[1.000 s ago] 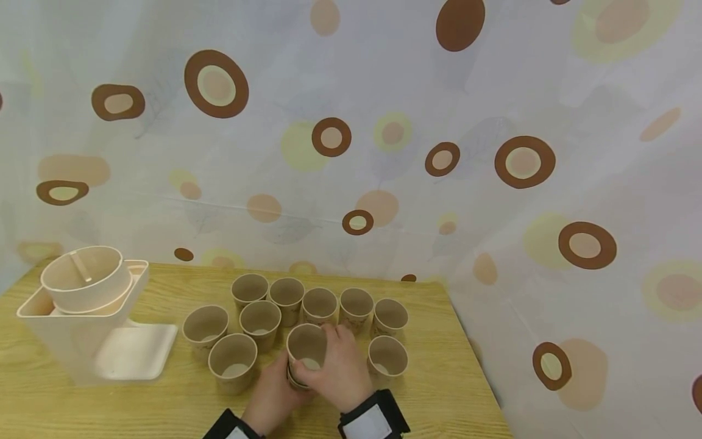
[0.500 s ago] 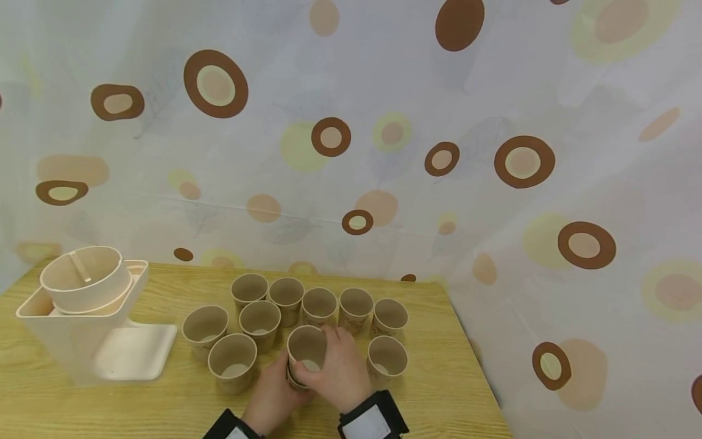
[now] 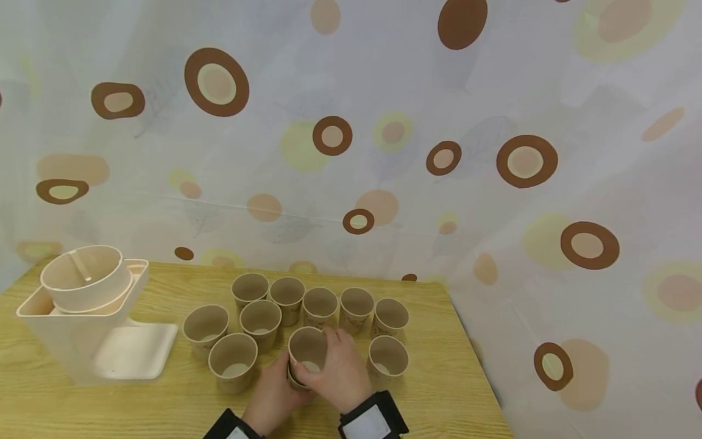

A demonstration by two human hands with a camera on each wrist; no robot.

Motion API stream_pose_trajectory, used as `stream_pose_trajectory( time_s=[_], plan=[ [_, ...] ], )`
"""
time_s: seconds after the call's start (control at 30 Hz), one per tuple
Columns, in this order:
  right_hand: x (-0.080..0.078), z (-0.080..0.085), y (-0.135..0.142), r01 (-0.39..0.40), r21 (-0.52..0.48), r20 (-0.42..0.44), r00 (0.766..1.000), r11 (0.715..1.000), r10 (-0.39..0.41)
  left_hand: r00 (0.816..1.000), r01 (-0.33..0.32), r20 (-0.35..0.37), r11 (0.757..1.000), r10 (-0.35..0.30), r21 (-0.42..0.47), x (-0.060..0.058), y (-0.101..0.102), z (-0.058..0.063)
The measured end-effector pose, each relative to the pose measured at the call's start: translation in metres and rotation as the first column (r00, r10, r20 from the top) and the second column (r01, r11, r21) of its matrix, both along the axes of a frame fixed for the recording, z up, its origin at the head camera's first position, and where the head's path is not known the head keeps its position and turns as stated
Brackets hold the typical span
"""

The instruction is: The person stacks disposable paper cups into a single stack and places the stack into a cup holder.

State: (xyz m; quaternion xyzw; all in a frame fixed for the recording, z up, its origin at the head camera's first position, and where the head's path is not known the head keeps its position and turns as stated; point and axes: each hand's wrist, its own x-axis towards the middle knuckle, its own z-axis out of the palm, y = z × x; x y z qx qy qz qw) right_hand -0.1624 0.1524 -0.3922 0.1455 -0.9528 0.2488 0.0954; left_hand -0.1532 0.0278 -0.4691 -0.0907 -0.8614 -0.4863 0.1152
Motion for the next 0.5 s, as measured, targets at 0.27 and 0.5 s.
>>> stream_pose_trajectory(
  time_s=[0.27, 0.5],
  plan=[
    [0.0005, -0.0015, 0.0004, 0.001, 0.005, 0.017, 1.000, 1.000, -0.001, 1.000, -0.010, -0.018, 1.000, 0.010, -0.008, -0.0007, 0.0008, -0.0019],
    [0.0005, -0.0059, 0.0011, 0.004, 0.014, 0.002, 1.000, 1.000, -0.004, 0.999, -0.031, -0.025, 0.999, 0.031, -0.022, -0.0010, 0.0020, -0.0014]
  ],
)
